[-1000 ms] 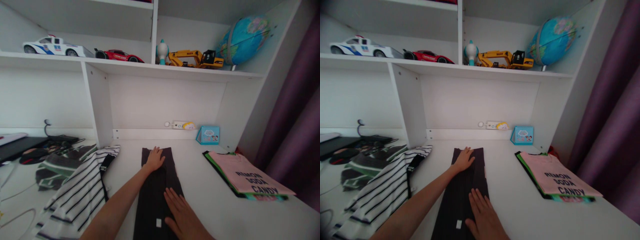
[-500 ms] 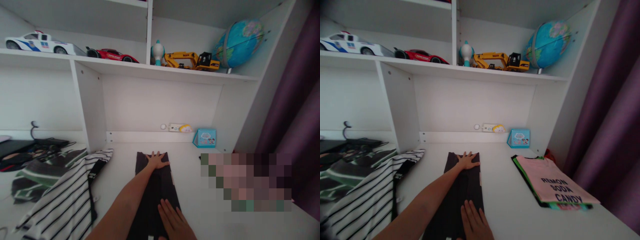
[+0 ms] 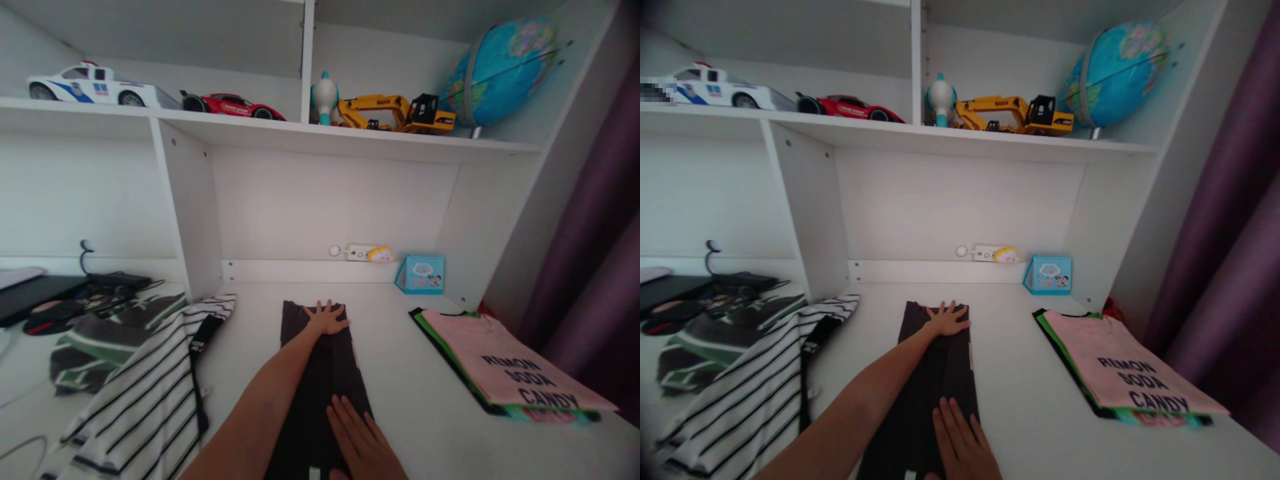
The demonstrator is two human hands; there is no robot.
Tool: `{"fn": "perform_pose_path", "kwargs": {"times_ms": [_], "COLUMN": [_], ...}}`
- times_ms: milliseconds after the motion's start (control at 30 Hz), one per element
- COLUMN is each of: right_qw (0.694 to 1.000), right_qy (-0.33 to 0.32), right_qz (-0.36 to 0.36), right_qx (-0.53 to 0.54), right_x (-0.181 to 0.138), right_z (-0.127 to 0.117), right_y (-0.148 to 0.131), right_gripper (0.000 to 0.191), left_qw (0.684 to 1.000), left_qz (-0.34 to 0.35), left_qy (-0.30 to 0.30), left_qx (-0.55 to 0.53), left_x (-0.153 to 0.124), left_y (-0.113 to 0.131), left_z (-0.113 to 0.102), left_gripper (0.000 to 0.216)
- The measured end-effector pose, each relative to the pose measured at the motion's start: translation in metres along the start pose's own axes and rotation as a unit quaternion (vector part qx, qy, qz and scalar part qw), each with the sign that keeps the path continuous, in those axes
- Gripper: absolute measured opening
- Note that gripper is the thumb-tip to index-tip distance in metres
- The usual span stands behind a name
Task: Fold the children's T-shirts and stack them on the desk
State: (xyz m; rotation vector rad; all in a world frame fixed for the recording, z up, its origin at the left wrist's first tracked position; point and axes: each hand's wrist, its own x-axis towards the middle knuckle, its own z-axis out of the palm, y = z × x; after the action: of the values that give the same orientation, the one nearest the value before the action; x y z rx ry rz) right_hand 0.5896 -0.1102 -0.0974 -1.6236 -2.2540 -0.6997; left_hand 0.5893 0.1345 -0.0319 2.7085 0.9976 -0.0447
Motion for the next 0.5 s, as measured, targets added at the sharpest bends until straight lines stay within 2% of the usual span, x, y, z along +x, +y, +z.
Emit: {"fn": "perform_pose_path", "kwargs": {"times_ms": [67, 133, 200, 300, 367, 433, 500], "right_qw": [1.0, 1.0, 0.999, 0.993, 0.978, 0.96, 0.948], "right_qy": [0.006, 0.005, -0.013, -0.084, -0.149, -0.191, -0.202], "right_qz": [0.017, 0.024, 0.025, 0.048, 0.08, 0.113, 0.137], "right_qx": [0.004, 0.01, 0.023, 0.075, 0.126, 0.172, 0.206], "right_x": [0.0, 0.001, 0.002, 0.005, 0.008, 0.011, 0.013], "right_z": [0.001, 0.003, 0.001, -0.014, -0.031, -0.047, -0.057], "right_y": [-0.004, -0.006, -0.008, -0.009, -0.011, -0.014, -0.017], "right_gripper": [0.075, 0.076, 0.073, 0.064, 0.059, 0.058, 0.058], "left_qw": [1.0, 0.996, 0.992, 0.989, 0.99, 0.992, 0.993], "left_qz": [0.004, -0.003, -0.043, -0.112, -0.119, -0.11, -0.099], "left_qy": [0.022, 0.083, 0.118, 0.089, 0.066, 0.051, 0.042], "left_qx": [0.004, 0.017, 0.026, 0.024, 0.027, 0.032, 0.038], "left_x": [-0.005, -0.015, -0.027, -0.042, -0.046, -0.046, -0.05], "left_y": [-0.008, -0.022, -0.04, -0.066, -0.074, -0.072, -0.062], "left_z": [-0.004, -0.007, -0.007, -0.008, -0.012, -0.019, -0.025], "left_gripper": [0.068, 0.071, 0.074, 0.078, 0.079, 0.08, 0.079]}}
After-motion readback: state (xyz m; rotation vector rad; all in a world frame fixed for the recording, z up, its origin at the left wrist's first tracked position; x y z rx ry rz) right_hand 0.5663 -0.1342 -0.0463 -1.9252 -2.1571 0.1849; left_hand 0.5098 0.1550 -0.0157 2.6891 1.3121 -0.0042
